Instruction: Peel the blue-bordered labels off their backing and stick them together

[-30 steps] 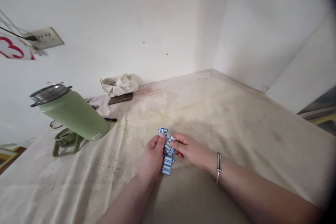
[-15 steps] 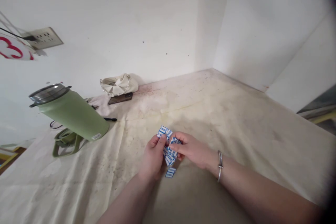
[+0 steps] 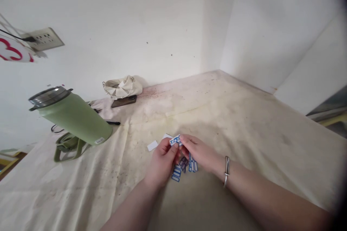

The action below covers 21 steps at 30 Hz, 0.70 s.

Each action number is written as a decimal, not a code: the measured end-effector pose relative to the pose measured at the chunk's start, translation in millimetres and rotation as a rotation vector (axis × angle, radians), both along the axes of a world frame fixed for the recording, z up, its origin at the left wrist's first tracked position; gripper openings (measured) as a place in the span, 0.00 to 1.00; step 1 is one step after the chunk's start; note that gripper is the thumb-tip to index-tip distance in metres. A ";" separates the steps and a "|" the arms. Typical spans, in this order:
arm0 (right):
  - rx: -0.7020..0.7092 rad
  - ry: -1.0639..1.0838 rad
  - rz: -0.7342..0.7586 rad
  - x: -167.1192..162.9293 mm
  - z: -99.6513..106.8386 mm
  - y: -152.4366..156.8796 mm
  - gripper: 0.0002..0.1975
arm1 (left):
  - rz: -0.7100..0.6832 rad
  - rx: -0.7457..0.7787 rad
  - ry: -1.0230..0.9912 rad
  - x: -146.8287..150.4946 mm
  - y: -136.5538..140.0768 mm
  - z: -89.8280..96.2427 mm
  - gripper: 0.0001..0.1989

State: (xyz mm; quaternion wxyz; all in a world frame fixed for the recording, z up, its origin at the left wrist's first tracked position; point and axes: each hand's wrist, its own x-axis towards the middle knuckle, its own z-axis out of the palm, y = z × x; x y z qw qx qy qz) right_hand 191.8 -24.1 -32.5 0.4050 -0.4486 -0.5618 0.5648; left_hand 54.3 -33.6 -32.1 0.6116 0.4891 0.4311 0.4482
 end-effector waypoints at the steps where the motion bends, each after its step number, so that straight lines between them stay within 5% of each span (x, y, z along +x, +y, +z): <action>1: -0.011 0.041 0.012 -0.5 -0.4 0.1 0.17 | 0.018 -0.011 -0.022 -0.3 0.8 0.2 0.12; 4: -0.064 0.174 0.026 -2.0 1.9 0.1 0.10 | 0.046 -0.024 -0.027 -2.1 2.4 1.3 0.14; 13: -0.104 0.267 0.018 -1.4 1.6 2.4 0.12 | -0.123 0.000 0.095 -6.7 -0.4 -1.1 0.22; 17: -0.048 0.242 0.029 -0.7 -1.7 3.2 0.11 | -0.162 0.023 0.151 -8.0 -1.3 -1.0 0.25; 21: 0.100 0.110 0.109 3.6 3.2 2.6 0.10 | -0.061 0.045 0.118 -5.4 -0.7 -3.3 0.19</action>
